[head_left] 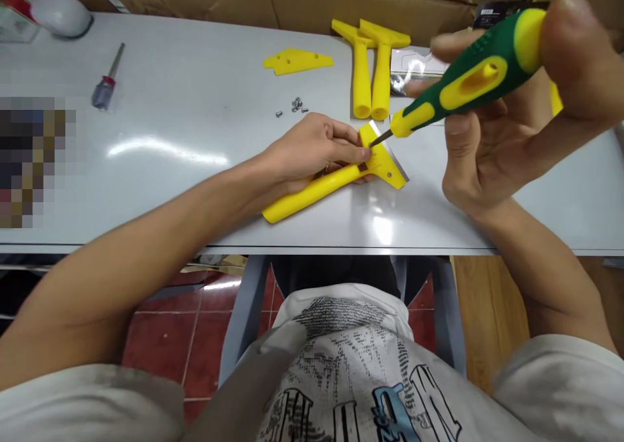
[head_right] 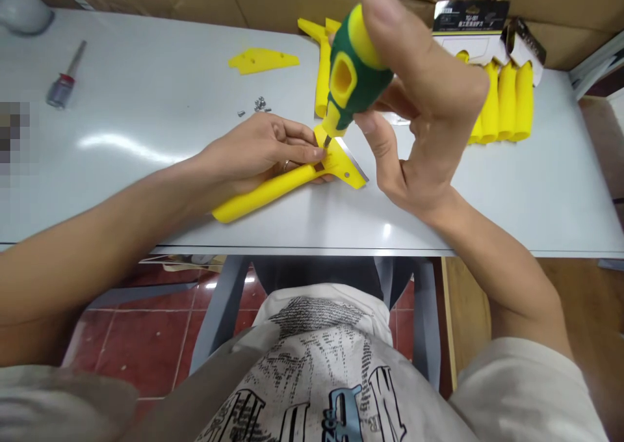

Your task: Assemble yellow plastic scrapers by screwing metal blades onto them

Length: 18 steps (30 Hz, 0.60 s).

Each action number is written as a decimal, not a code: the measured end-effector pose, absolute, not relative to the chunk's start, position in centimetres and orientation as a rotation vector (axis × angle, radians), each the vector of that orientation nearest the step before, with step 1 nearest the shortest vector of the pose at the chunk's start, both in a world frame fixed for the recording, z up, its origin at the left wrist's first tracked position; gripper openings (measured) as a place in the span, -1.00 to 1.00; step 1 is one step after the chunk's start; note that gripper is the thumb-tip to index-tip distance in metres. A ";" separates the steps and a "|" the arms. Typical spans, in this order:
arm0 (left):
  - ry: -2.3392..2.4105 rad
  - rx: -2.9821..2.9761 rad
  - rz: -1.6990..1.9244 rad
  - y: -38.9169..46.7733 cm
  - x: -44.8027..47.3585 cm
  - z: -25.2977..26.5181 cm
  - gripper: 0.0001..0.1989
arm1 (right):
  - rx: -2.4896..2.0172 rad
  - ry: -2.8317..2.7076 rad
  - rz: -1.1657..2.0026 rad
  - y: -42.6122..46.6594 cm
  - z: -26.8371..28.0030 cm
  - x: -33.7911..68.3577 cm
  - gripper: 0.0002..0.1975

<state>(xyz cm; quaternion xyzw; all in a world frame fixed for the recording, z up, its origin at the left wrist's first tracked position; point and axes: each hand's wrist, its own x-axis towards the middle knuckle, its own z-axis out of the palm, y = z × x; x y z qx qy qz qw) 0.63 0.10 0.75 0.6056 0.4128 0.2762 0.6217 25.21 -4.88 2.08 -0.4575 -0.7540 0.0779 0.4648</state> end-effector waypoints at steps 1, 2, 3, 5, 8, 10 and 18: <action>0.962 1.397 0.646 0.1 0.6 0.8 -0.84 | -1.097 -1.844 0.171 -4.6 1.8 25.1 -0.33; 0.974 1.398 0.653 0.1 0.6 0.8 -0.84 | -1.054 -1.835 0.155 -4.2 1.5 25.1 -0.37; 0.982 1.391 0.655 0.1 0.7 0.8 -0.85 | -0.981 -1.819 0.122 -3.7 1.0 25.1 -0.41; 0.999 1.367 0.643 0.1 0.8 0.9 -0.86 | -0.818 -1.775 0.002 -2.8 0.2 25.3 -0.41; 1.064 1.360 0.616 0.0 1.0 1.1 -0.87 | -0.801 -1.728 -0.115 -1.9 -0.1 26.1 -0.33; 1.106 1.366 0.618 0.0 1.1 1.2 -0.85 | -0.869 -1.766 -0.104 -1.8 0.5 26.4 -0.31; 1.004 1.314 0.659 0.3 0.7 0.6 -0.77 | -0.803 -1.658 0.001 -1.3 1.5 25.9 -0.35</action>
